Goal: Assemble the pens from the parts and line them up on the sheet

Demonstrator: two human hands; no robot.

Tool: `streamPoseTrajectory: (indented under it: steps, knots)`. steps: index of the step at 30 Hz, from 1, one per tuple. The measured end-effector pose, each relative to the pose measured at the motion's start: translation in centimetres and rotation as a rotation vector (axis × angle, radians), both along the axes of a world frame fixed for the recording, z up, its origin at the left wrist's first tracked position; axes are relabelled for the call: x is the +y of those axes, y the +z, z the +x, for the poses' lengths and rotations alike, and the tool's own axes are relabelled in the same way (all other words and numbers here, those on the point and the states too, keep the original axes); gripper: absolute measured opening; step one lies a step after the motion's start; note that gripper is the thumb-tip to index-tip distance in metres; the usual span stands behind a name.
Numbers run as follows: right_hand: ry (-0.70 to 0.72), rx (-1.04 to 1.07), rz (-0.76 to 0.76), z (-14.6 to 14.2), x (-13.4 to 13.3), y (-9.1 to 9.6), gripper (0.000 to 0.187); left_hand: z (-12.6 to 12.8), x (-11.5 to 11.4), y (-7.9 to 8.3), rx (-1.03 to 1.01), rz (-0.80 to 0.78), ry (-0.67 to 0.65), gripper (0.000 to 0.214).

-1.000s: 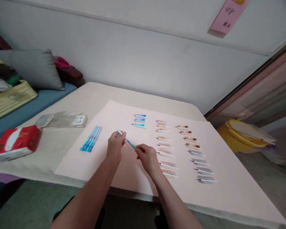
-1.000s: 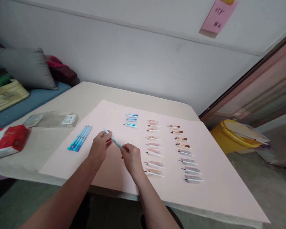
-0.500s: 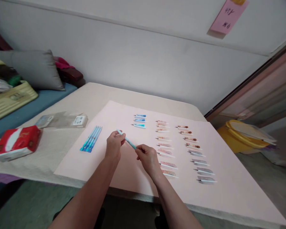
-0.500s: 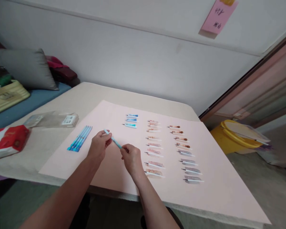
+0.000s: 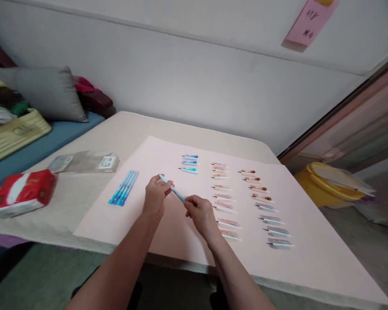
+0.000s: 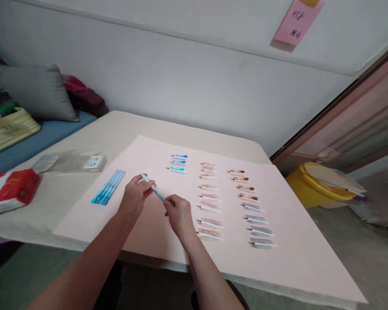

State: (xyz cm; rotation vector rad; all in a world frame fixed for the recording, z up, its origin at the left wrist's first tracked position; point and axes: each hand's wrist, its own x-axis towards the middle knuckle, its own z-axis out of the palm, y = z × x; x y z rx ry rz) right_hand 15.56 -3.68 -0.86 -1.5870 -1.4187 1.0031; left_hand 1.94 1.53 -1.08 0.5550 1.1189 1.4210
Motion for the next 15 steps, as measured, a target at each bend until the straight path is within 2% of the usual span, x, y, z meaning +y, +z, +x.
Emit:
streamPoseTrajectory:
  steps: [3,9,15]
  knots:
    - [-0.014,0.007,0.003,0.06,0.05,-0.14,0.014,0.03,0.03,0.08,-0.058,0.015,-0.029,0.051]
    - [-0.017,-0.001,0.019,0.06,0.00,-0.28,0.014,0.22,-0.20,-0.11,0.071,-0.080,0.058,0.045]
    - [-0.018,0.008,0.019,0.09,-0.03,-0.29,0.013,0.07,-0.19,0.01,0.054,0.003,0.029,0.051]
